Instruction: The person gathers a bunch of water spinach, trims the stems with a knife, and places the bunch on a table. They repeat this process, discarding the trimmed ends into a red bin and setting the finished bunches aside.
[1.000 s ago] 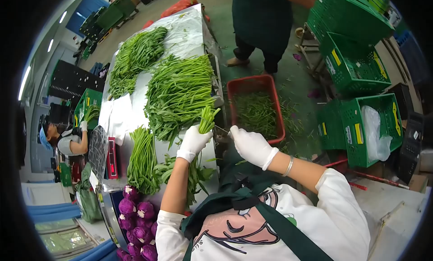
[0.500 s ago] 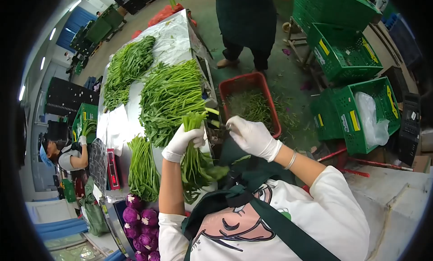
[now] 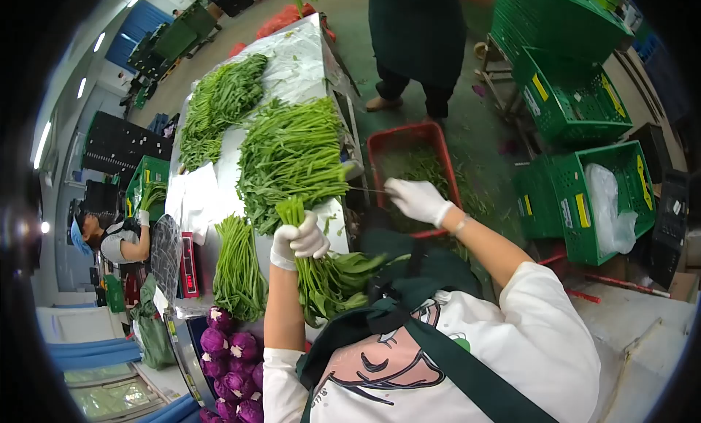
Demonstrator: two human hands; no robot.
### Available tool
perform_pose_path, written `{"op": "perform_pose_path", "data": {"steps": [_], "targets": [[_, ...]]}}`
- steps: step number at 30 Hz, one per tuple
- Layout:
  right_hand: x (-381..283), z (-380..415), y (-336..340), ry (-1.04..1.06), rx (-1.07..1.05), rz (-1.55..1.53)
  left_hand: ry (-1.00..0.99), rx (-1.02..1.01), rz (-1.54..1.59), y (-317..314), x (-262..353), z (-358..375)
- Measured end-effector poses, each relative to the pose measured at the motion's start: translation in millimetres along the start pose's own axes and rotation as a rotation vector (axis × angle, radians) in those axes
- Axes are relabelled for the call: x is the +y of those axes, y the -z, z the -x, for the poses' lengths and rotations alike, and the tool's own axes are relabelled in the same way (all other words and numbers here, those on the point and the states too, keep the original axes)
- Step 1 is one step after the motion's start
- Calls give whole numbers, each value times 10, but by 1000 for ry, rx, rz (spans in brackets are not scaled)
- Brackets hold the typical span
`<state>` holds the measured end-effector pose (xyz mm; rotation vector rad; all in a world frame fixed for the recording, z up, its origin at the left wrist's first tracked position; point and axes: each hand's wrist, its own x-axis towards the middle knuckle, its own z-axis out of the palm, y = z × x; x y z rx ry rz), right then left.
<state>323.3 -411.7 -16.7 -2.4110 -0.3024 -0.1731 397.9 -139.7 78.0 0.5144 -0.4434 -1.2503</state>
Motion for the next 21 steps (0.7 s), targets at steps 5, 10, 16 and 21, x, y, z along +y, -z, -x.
{"op": "perform_pose_path", "data": {"steps": [5,10,16,21], "targets": [[-17,114,25,-186,18,-188,25,233,-199,-137,54,203],[-198,-150,-152,-228,-39,-197,132,757,-747,-353,238,365],[-282,-103,-838,-86,-310,-67,-250,1442,-820,-334,518,1493],[-620,-150,-1367,126,-376,-32,-1149,537,-58,-613,823,2675]]}}
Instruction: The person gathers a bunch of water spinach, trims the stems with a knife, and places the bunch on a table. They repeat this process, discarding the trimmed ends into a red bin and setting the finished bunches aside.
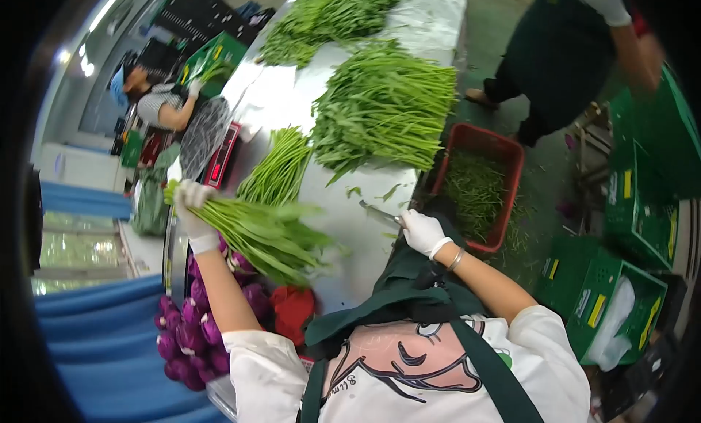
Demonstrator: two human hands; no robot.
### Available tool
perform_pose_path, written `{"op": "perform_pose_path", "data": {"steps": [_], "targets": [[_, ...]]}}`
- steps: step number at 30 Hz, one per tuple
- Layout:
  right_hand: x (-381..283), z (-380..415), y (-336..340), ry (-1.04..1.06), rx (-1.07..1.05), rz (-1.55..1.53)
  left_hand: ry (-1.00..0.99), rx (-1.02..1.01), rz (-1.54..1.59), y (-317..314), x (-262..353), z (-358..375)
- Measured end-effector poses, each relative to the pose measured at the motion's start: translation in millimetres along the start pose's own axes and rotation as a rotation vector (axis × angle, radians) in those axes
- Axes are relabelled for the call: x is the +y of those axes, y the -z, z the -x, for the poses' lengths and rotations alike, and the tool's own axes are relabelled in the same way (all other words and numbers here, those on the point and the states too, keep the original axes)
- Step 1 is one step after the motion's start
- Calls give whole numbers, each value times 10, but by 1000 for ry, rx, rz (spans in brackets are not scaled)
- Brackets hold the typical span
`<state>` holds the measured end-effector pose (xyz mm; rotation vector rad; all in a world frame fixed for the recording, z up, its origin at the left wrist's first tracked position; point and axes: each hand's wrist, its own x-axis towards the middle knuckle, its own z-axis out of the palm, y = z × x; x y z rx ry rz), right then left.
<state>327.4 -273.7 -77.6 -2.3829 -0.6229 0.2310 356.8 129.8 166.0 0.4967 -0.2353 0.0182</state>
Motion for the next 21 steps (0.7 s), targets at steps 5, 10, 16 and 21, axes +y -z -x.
{"op": "perform_pose_path", "data": {"steps": [5,10,16,21], "targets": [[-218,-245,-345,16,-153,-1,-433,226,-91,498,959,502],[-436,-297,-206,281,-236,-194,-486,269,-125,522,1167,666],[-295,-169,-11,138,-183,-342,-451,441,-395,596,1505,609],[62,165,207,-86,-5,-362,95,776,-1598,570,1234,25]]}}
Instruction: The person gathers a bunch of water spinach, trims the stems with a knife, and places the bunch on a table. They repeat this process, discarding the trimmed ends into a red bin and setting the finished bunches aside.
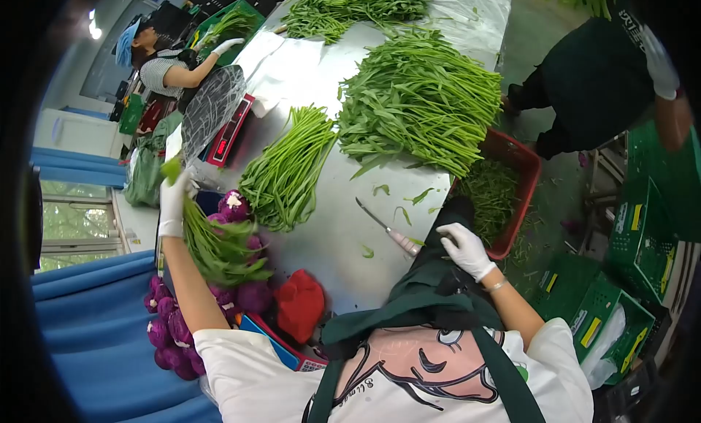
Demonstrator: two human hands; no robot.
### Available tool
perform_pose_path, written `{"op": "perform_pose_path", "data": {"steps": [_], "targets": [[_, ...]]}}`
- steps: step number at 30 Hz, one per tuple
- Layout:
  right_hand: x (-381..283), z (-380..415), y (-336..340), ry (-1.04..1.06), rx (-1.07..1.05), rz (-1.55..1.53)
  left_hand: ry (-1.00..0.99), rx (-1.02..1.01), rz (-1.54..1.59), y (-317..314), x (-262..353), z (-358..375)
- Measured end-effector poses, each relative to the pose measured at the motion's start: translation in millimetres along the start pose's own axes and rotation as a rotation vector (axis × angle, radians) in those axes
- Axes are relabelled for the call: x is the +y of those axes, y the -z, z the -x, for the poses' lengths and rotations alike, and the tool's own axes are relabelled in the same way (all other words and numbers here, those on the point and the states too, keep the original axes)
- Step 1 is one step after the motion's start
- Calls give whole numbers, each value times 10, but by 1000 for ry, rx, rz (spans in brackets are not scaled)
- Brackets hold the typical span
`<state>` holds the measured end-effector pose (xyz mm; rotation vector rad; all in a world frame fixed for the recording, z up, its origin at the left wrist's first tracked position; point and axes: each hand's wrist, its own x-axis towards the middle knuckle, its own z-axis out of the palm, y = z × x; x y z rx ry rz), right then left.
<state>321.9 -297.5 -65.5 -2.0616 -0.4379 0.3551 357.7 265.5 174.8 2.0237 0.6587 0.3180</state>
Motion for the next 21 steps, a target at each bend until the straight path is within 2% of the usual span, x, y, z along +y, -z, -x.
{"op": "perform_pose_path", "data": {"steps": [1,3,5,7,10,11,13,15,16,17,19,20,21], "targets": [[66,61,45,-19,40,8,15,-109,-152,-161,31,-83],[151,182,117,-52,107,6,-179,-190,-500,-521,13,-276],[199,286,146,-95,154,25,-229,-346,-596,-847,-167,-586],[197,346,167,-159,187,29,-137,-473,-563,-1217,-178,-785],[200,426,137,-255,248,-12,-219,-524,-498,-1791,-439,-1182],[222,455,131,-269,258,-8,-124,-595,-479,-1925,-443,-1253],[244,514,123,-297,283,0,-258,-649,-488,-2231,-761,-1498],[233,567,126,-318,312,1,-391,-585,-494,-2605,-1460,-1967],[217,592,133,-342,319,20,-295,-640,-604,-2556,-952,-1644],[204,624,134,-368,323,38,-350,-600,-722,-2619,-1102,-1765],[252,683,122,-392,334,38,-326,-564,-839,-2667,-1075,-1798],[272,709,121,-405,335,38,-205,-497,-827,-2641,-1008,-1700],[289,738,108,-419,336,36,-197,-470,-796,-2655,-1030,-1672]]}}
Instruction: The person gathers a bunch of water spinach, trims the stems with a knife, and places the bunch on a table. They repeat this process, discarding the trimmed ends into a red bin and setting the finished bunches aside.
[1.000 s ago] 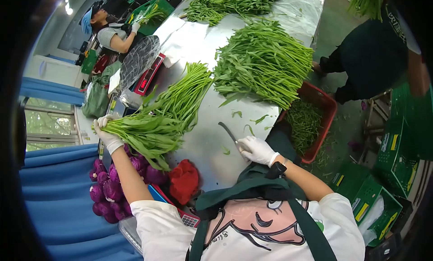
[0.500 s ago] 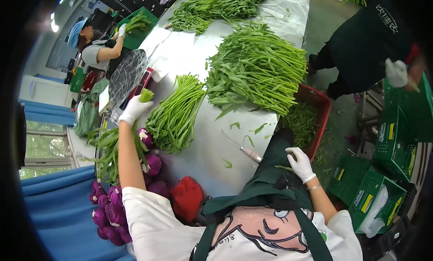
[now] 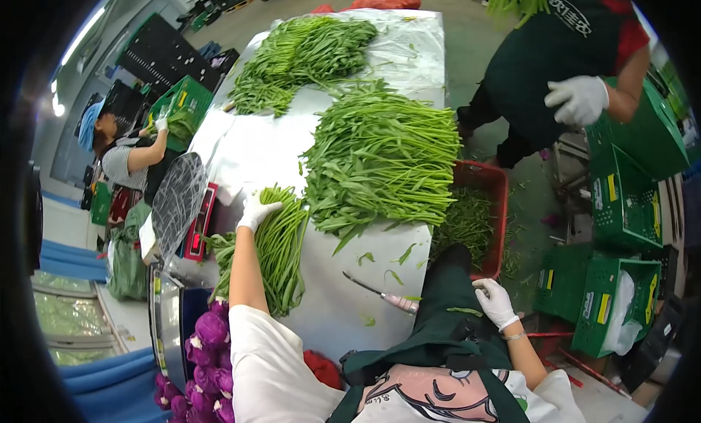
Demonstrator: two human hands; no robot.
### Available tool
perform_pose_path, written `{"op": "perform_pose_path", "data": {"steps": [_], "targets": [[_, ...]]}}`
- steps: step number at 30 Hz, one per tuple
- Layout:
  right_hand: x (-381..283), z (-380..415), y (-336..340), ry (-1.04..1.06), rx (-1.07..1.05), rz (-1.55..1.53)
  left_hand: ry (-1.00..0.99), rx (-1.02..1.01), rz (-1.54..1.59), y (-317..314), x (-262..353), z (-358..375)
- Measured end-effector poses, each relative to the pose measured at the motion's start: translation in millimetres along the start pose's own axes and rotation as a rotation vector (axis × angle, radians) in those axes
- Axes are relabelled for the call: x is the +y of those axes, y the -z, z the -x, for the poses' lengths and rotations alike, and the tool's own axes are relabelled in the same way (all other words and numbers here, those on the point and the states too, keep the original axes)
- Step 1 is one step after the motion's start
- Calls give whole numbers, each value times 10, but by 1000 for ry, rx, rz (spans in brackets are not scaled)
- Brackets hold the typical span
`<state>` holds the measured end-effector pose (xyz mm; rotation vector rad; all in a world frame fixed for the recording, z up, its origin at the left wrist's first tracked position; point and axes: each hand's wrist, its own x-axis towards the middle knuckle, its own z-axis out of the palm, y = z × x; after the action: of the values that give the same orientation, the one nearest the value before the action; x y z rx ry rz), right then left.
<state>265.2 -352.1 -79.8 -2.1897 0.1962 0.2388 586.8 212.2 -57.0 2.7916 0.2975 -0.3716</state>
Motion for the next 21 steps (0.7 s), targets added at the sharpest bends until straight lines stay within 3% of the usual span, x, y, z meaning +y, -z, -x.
{"op": "perform_pose_path", "data": {"steps": [2,5,8,10,12,14,16,18,21], "targets": [[7,2,-12,24,-6,-5,-95,82,168,-93,18,58],[-103,-73,-30,73,-55,9,-167,388,-248,83,399,339],[-219,-301,-89,78,-80,-56,-414,562,6,206,934,726],[-306,-568,-131,271,25,22,-562,492,342,-37,1287,1114],[-419,-924,-132,389,79,43,-653,215,642,-286,1717,1587],[-561,-1312,-114,486,223,61,-613,-74,712,-760,1932,1897],[-735,-1695,-55,511,344,69,-309,-346,1059,-1234,2151,2071],[-877,-2019,-13,536,381,98,77,-428,1339,-1524,2395,2118],[-902,-2299,-160,548,359,264,355,-407,1682,-1895,2703,1968]]}}
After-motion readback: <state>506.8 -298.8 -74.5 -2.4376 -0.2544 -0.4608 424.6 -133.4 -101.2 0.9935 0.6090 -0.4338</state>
